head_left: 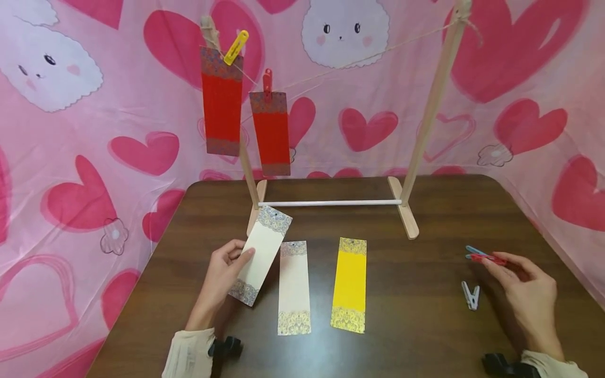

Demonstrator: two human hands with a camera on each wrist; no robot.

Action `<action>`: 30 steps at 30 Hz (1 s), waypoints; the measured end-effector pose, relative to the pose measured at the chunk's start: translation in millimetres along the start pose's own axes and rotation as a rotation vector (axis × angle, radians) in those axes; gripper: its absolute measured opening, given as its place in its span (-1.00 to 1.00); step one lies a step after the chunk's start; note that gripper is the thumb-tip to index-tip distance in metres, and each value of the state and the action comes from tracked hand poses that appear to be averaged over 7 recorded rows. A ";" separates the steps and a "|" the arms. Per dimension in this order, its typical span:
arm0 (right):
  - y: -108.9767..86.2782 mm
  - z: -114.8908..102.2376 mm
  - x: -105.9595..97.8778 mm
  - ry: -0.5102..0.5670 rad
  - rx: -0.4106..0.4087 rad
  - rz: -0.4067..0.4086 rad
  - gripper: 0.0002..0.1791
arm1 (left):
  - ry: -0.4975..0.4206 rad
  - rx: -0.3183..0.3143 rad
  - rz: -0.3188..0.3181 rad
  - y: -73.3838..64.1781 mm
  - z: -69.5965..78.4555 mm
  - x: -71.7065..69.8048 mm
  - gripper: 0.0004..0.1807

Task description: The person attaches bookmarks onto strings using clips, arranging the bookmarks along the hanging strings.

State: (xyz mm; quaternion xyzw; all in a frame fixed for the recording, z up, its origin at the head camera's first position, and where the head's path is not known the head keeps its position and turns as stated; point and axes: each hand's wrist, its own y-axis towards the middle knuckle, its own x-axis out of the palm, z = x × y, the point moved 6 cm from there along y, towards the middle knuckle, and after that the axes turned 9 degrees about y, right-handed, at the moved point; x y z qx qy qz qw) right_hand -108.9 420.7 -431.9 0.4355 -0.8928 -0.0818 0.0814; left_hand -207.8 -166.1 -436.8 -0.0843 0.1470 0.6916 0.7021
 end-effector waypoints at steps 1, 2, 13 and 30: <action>-0.3 0.5 -0.4 0.065 0.044 -0.004 -0.60 | -0.008 0.004 -0.009 -0.2 0.2 0.9 -0.79; -0.9 -0.4 -0.2 0.112 0.073 -0.008 -0.59 | -0.015 0.008 -0.019 -0.4 0.4 1.9 -0.79; -9.4 -33.1 18.4 0.014 0.035 -0.203 -0.63 | -0.001 0.047 -0.018 0.3 11.5 -1.3 -0.79; -2.6 -67.5 28.8 -0.284 -0.209 -0.373 -0.57 | 0.076 0.140 -0.031 9.3 38.7 -8.8 -0.81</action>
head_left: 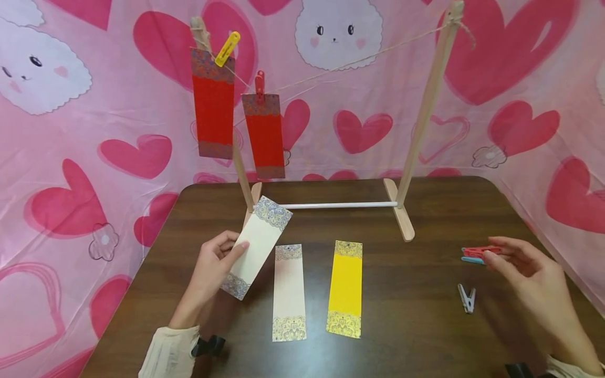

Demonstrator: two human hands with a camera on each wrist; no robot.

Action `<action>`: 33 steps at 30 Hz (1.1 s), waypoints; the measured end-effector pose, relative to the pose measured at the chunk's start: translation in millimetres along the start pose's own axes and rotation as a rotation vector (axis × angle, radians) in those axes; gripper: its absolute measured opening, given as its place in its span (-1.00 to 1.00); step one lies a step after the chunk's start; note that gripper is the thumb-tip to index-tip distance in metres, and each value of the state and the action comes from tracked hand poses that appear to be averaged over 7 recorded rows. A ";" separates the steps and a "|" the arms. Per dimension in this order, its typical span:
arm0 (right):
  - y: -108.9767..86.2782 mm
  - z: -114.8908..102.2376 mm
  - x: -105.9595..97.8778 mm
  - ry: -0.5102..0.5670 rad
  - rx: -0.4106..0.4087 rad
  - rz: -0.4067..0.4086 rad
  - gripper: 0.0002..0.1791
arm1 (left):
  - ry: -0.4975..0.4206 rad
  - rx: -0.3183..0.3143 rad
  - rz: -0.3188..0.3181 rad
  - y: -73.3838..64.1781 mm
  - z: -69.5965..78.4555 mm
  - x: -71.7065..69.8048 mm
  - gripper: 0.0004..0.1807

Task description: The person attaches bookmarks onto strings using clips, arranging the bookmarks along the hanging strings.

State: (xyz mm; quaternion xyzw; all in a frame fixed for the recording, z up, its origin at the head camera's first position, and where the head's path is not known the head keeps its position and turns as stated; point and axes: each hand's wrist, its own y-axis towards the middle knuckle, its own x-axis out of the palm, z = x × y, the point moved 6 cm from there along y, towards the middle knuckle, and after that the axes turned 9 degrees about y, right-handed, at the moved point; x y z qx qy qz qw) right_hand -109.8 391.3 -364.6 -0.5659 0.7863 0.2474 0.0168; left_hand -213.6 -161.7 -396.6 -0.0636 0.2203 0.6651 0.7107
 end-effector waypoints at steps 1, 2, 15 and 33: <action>1.1 -1.2 -0.2 0.034 -0.004 0.002 -0.53 | 0.001 -0.001 -0.003 0.3 1.1 -0.2 -0.80; 1.9 -3.6 0.2 0.054 -0.009 0.005 -0.51 | 0.001 -0.003 -0.006 0.5 2.2 -0.2 -0.80; 7.6 -26.6 5.2 -0.110 -0.021 0.037 -0.61 | 0.090 0.048 -0.038 11.4 9.2 -6.1 -0.82; 34.6 -96.6 49.0 0.128 -0.261 -0.161 -0.49 | 0.186 0.118 -0.028 25.5 30.4 -22.8 -0.81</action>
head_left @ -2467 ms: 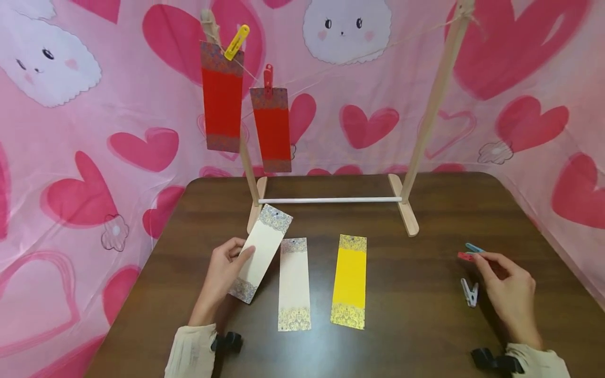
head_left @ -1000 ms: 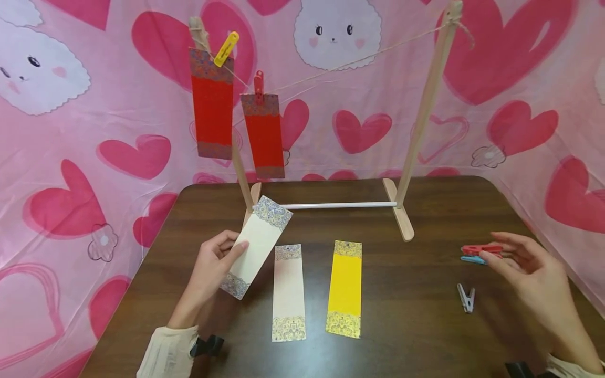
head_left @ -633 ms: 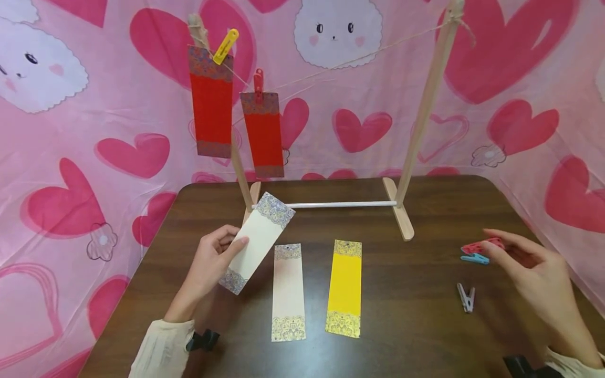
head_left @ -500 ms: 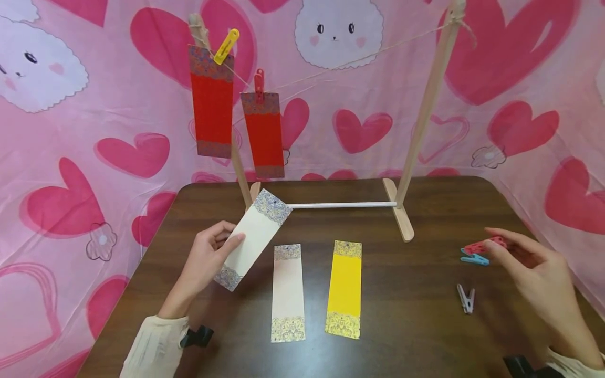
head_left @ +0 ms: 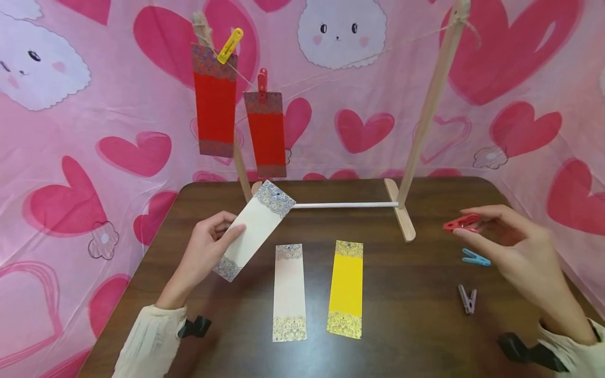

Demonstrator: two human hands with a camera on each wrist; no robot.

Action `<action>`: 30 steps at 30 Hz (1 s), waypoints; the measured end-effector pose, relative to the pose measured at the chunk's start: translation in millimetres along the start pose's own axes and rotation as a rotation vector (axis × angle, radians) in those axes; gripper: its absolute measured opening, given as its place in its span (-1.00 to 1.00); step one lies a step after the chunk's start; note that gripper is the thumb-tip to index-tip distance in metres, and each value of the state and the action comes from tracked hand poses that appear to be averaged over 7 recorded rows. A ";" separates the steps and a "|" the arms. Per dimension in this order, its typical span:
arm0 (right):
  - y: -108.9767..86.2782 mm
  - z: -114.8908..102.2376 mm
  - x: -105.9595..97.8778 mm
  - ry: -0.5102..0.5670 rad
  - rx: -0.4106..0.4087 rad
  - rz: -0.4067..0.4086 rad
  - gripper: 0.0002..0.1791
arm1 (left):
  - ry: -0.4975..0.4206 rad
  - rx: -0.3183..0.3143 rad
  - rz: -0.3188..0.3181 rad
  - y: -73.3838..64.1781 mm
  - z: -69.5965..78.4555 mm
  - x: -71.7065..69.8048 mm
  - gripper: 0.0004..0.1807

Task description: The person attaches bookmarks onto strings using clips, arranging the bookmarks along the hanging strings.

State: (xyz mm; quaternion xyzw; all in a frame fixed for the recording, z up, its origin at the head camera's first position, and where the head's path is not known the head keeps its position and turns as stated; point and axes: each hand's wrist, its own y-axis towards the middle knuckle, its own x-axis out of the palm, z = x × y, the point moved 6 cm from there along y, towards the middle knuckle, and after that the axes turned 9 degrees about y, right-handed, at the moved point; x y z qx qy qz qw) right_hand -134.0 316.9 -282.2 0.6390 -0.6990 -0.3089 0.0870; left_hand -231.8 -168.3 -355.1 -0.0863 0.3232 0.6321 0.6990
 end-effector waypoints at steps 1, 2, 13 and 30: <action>3.3 -3.5 3.9 -0.002 -0.021 -0.013 -0.49 | 0.000 0.007 0.000 0.6 0.8 0.1 -0.81; 6.7 -7.0 8.0 -0.024 -0.038 -0.023 -0.49 | -0.002 0.015 0.000 1.3 1.6 0.2 -0.81; 42.1 -59.7 51.8 -0.154 -0.222 -0.092 -0.56 | -0.038 0.027 0.031 7.2 10.1 0.1 -0.81; 106.3 -75.9 86.9 -0.205 -0.386 -0.146 -0.61 | -0.178 0.109 0.163 45.2 56.2 12.2 -0.77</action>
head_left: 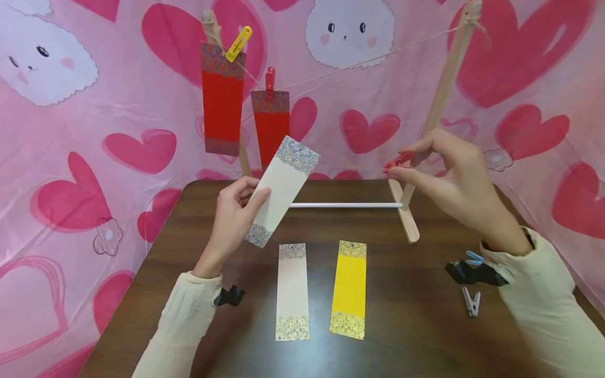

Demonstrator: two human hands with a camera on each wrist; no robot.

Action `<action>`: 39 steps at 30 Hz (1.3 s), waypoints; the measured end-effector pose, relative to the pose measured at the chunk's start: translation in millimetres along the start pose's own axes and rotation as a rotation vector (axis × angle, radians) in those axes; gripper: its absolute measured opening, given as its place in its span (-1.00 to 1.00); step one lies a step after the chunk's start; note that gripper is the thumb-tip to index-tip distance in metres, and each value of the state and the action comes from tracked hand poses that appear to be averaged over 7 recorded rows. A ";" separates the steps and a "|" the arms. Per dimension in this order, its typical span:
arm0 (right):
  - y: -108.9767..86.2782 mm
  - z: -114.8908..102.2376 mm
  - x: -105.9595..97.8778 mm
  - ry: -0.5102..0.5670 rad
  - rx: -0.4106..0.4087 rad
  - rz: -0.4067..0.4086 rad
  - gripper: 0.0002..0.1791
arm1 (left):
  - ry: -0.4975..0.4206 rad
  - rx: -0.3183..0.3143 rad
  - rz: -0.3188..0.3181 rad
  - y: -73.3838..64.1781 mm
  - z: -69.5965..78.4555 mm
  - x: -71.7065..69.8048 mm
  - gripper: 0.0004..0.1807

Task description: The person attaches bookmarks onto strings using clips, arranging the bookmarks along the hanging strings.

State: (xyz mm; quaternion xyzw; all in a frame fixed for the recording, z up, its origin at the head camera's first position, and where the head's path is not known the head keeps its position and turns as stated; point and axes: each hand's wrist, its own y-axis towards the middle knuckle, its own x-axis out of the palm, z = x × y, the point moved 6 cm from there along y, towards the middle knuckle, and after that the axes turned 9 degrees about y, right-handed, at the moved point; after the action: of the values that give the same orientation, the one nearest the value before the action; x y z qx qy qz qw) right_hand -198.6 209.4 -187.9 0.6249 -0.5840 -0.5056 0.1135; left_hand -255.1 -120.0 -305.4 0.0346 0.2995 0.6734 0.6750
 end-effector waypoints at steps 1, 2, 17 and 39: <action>6.6 -1.3 0.8 -0.004 -0.034 -0.001 -0.62 | -0.013 0.010 0.004 4.5 2.8 3.2 -0.77; 13.4 -2.1 1.4 -0.015 -0.066 0.000 -0.64 | -0.019 0.018 0.010 9.0 5.4 6.0 -0.78; 143.3 -1.3 46.6 -0.039 -0.093 -0.061 -0.77 | -0.260 -0.126 0.002 77.1 -8.2 53.3 -0.73; 169.1 14.2 91.9 -0.151 -0.007 -0.263 -0.75 | -0.341 -0.147 0.072 55.1 -38.1 79.9 -0.74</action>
State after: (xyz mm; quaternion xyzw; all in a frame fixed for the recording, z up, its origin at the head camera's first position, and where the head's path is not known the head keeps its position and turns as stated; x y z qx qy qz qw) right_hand -331.2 88.8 -116.4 0.6557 -0.5023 -0.5637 0.0044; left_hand -328.1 -54.4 -340.4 0.1094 0.1292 0.7015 0.6923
